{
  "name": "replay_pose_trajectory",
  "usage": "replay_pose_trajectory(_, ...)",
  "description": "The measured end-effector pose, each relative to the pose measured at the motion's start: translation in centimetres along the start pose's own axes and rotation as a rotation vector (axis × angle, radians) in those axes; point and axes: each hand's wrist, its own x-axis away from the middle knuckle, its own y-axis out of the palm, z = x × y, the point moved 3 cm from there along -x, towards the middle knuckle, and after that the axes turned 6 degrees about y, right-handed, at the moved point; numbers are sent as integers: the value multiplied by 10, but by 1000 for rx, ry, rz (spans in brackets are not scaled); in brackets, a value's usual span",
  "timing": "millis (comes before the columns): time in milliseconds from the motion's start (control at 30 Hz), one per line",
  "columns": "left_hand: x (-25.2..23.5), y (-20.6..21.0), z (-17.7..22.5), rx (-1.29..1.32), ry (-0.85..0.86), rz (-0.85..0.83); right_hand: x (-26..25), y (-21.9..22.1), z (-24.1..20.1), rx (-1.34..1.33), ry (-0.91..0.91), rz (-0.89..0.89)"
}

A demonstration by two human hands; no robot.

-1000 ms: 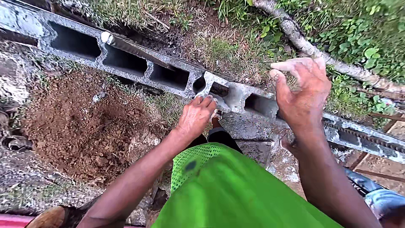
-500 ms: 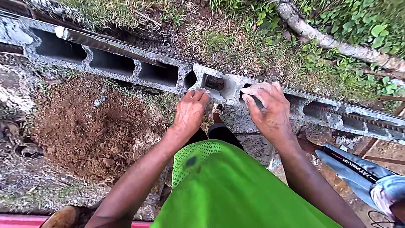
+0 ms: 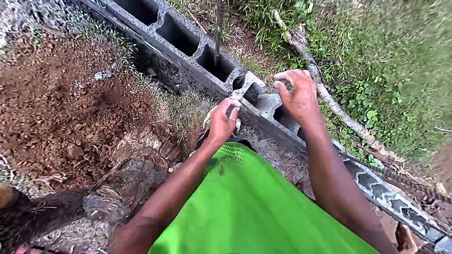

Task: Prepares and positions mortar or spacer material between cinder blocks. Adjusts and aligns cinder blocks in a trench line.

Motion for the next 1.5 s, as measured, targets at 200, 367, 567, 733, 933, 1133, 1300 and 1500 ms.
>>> replay_pose_trajectory(200,-1,0,-9,417,-226,148,-17,17,-19,116,-132,-58)
replay_pose_trajectory(367,10,6,-13,578,-351,281,-24,35,-12,200,-229,-117)
replay_pose_trajectory(567,27,28,-18,541,-580,326,-27,34,-9,264,-296,-142)
replay_pose_trajectory(733,16,49,-17,622,-677,279,-25,30,-15,301,-279,-169)
replay_pose_trajectory(933,8,63,-19,685,-686,342,-25,34,-10,298,-282,-154)
replay_pose_trajectory(1133,7,61,-14,706,-705,360,-22,38,-8,310,-305,-119)
replay_pose_trajectory(1300,-1,62,0,613,-740,343,-22,38,-8,296,-298,-104)
replay_pose_trajectory(1500,-16,67,-1,322,-793,314,-23,40,-10,334,-278,-84)
